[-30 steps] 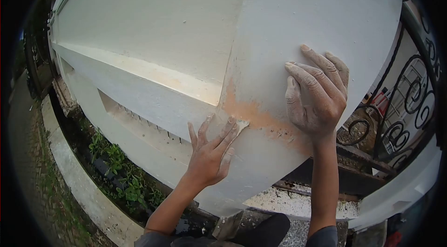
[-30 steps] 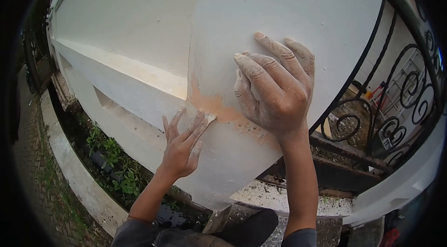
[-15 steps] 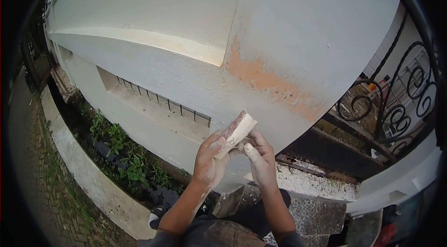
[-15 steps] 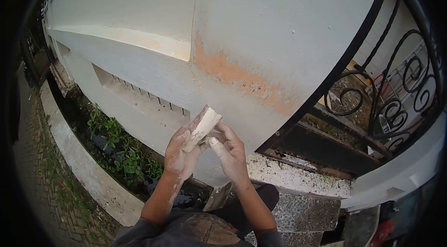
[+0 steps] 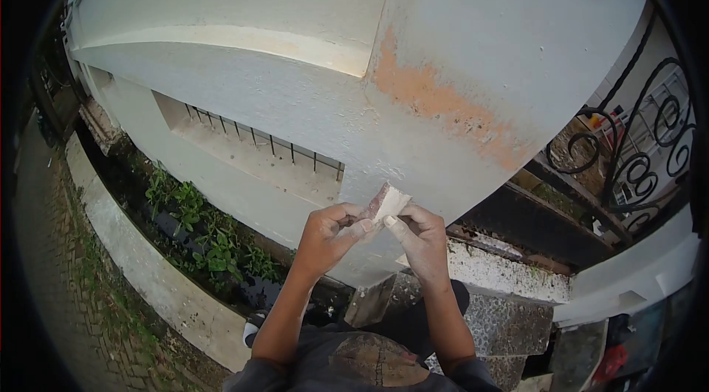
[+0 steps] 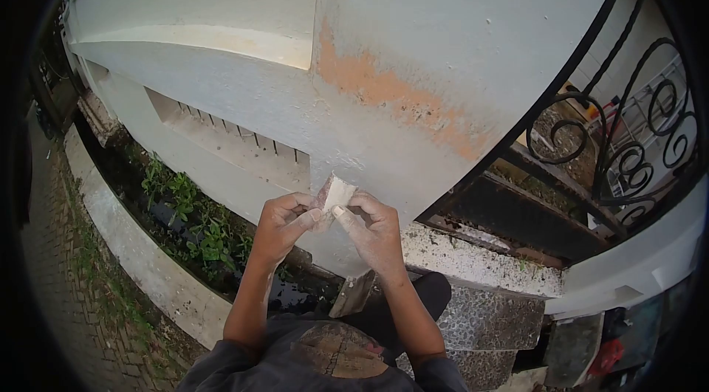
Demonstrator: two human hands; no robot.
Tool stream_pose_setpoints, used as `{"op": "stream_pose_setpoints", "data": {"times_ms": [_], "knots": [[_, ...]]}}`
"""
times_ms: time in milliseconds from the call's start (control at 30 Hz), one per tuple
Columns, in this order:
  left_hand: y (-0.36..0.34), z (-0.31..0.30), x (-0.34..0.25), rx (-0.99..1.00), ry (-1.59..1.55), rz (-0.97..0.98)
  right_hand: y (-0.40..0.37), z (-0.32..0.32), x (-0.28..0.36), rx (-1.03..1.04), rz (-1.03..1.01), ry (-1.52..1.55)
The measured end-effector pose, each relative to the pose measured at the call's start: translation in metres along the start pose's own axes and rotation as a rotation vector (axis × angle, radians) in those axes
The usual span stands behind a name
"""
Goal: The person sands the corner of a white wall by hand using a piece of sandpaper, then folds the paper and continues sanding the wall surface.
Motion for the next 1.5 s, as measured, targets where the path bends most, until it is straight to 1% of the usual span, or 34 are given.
{"op": "stream_pose_setpoints", "data": {"times_ms": [33, 133, 233, 300, 367, 433, 533, 600, 633, 667, 733, 833, 900, 967, 1033, 1133, 1233, 1300, 1333, 1400, 1433, 1500], "knots": [[-0.002, -0.007, 0.006, -0.041, -0.034, -0.025, -0.001, 0.003, -0.006, 0.013, -0.023, 0.002], [-0.009, -0.029, 0.029, -0.153, -0.117, -0.083, -0.017, -0.001, -0.024, -0.135, 0.034, -0.100], [-0.017, -0.047, 0.040, -0.215, -0.151, -0.101, -0.027, 0.002, -0.051, -0.199, 0.239, 0.265], [-0.022, -0.053, 0.039, -0.218, -0.146, -0.105, -0.021, 0.031, -0.040, -0.078, 0.273, 0.590], [-0.022, -0.057, 0.039, -0.198, -0.127, -0.102, -0.013, 0.048, -0.038, -0.010, 0.244, 0.600], [-0.024, -0.060, 0.040, -0.184, -0.155, -0.105, -0.007, 0.050, -0.052, 0.005, 0.156, 0.295], [-0.024, -0.065, 0.038, -0.192, -0.232, -0.100, -0.014, 0.042, -0.082, 0.022, 0.483, 0.512], [-0.023, -0.067, 0.042, -0.193, -0.232, -0.105, -0.012, 0.038, -0.079, -0.002, 0.435, 0.499], [-0.022, -0.065, 0.044, -0.169, -0.240, -0.106, -0.011, 0.040, -0.072, 0.005, 0.399, 0.540], [-0.021, -0.062, 0.047, -0.143, -0.249, -0.106, -0.010, 0.043, -0.064, 0.013, 0.364, 0.582], [-0.021, -0.057, 0.052, -0.103, -0.274, -0.125, -0.009, 0.060, -0.040, 0.073, 0.269, 0.761], [-0.019, -0.054, 0.054, -0.073, -0.300, -0.149, -0.004, 0.036, -0.047, -0.050, 0.210, 0.287], [-0.020, -0.053, 0.052, -0.076, -0.301, -0.135, -0.013, 0.023, -0.069, -0.164, 0.440, 0.498], [-0.022, -0.049, 0.051, -0.030, -0.249, -0.149, -0.016, 0.029, -0.067, -0.074, 0.476, 0.663], [-0.022, -0.046, 0.052, 0.009, -0.219, -0.160, -0.014, 0.049, -0.032, 0.212, 0.309, 0.767], [-0.024, -0.040, 0.055, 0.054, -0.231, -0.165, -0.014, 0.042, -0.035, 0.050, 0.239, 0.468], [-0.025, -0.037, 0.053, 0.077, -0.245, -0.144, -0.015, 0.043, -0.041, 0.129, 0.352, 0.249], [-0.025, -0.034, 0.052, 0.080, -0.201, -0.139, -0.024, 0.041, -0.053, 0.245, 0.468, 0.113], [-0.025, -0.033, 0.048, 0.091, -0.133, -0.099, -0.029, 0.041, -0.060, 0.302, 0.525, 0.043], [-0.025, -0.028, 0.040, 0.112, 0.001, -0.024, -0.025, 0.037, -0.049, 0.281, 0.332, -0.071], [-0.024, -0.027, 0.038, 0.099, -0.016, -0.001, -0.023, 0.036, -0.042, 0.270, 0.235, -0.127], [-0.025, -0.024, 0.032, 0.072, -0.047, 0.042, -0.025, 0.036, -0.033, 0.194, 0.224, -0.092]]}}
Point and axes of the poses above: each hand's wrist, its own y-axis towards the middle knuckle, its own z-axis out of the palm, x = y × z, the point moved 9 cm from there along y, towards the middle knuckle, and after that the axes turned 7 degrees about -z, right-handed, at the moved point
